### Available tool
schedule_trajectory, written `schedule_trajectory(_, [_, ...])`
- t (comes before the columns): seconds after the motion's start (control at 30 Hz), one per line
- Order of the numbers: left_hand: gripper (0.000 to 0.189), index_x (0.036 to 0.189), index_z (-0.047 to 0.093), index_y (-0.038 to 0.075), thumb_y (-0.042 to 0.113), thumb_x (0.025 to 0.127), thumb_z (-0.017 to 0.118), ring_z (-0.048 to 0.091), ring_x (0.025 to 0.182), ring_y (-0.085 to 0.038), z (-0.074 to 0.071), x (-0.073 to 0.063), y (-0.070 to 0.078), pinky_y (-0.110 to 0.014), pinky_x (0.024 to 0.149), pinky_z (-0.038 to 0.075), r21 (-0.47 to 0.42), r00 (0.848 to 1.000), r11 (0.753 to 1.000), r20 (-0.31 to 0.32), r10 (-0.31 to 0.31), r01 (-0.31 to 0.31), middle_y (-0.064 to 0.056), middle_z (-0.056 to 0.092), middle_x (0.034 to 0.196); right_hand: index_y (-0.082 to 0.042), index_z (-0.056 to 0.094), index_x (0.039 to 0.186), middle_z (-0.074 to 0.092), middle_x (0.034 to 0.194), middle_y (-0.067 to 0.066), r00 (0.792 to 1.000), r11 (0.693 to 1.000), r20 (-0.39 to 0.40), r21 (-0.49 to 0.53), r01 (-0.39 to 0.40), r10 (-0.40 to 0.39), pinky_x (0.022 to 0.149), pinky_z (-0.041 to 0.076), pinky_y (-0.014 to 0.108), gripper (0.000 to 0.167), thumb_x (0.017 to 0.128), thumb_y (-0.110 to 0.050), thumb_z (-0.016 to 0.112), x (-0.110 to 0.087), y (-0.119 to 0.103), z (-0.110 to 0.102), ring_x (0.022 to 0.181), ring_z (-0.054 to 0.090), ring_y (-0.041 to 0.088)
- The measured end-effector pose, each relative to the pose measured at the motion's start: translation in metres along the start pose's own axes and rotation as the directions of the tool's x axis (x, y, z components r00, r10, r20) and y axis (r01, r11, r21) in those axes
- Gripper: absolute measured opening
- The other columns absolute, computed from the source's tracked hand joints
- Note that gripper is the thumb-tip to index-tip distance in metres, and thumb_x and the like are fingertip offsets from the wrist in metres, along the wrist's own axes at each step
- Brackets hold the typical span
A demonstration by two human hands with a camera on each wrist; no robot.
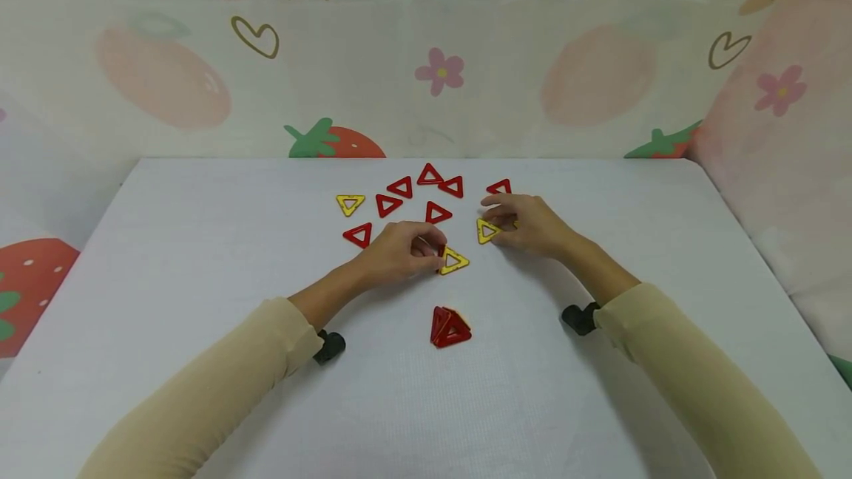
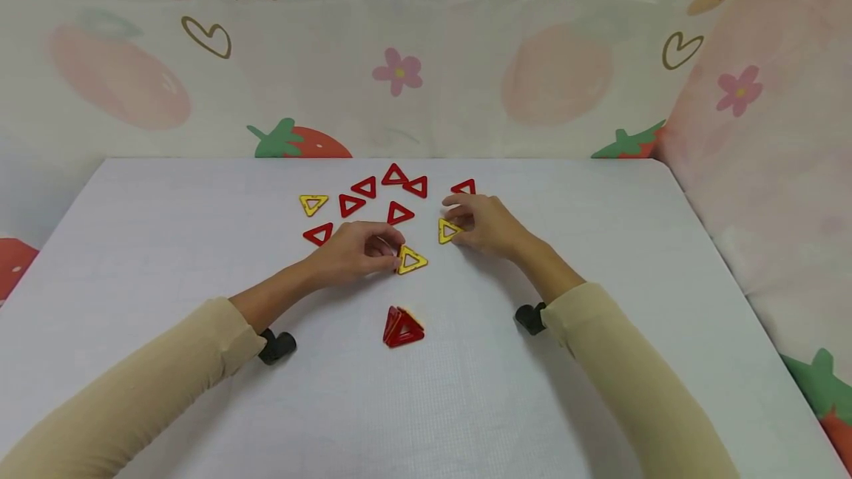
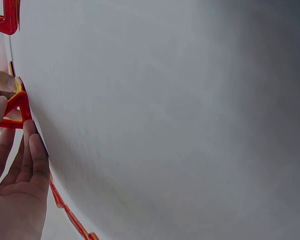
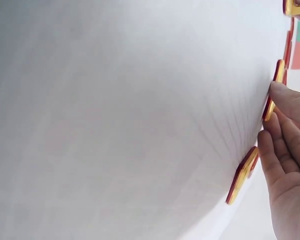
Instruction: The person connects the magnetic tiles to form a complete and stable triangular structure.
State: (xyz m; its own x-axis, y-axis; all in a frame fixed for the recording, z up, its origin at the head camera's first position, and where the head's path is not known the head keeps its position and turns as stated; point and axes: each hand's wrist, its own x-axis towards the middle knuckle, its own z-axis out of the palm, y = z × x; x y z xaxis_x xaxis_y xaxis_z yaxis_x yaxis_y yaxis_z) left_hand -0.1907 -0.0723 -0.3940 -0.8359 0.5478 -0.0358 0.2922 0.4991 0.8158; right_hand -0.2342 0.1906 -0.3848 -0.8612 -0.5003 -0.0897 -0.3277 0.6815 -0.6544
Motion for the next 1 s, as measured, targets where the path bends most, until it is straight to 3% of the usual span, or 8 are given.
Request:
schedule_trajectory(0.6, [0.030, 0.117, 0.067, 0.004, 0.014, 0.090, 0.075, 0.063, 0.092, -0.016, 0.000, 0.000, 0.000, -0.026, 0.085, 0.053, 0.006, 1.000, 1.000, 0.003, -0.002, 0.002, -0.005, 0.067, 0.109, -0.004, 0.055, 0.138, 0.067, 0.126, 0.012, 0.998, 0.998, 0.042, -0.005, 0.057, -0.056, 0.105, 0.045, 0.044, 0.053, 0.088, 0.001, 0.072, 0.001, -0.010, 0.010, 0.118, 0.062, 0.026])
schedule_trajectory(1.0, [0.032, 0.118, 0.066, 0.003, 0.014, 0.090, 0.075, 0.063, 0.093, -0.016, 0.000, 0.000, 0.000, -0.026, 0.086, 0.053, 0.005, 1.000, 1.000, 0.005, 0.004, -0.004, -0.005, 0.067, 0.110, 0.001, 0.060, 0.131, 0.069, 0.122, 0.013, 0.989, 0.991, 0.049, 0.018, 0.136, -0.136, 0.101, 0.048, 0.043, 0.047, 0.086, 0.006, 0.072, 0.000, -0.017, 0.012, 0.113, 0.065, 0.026])
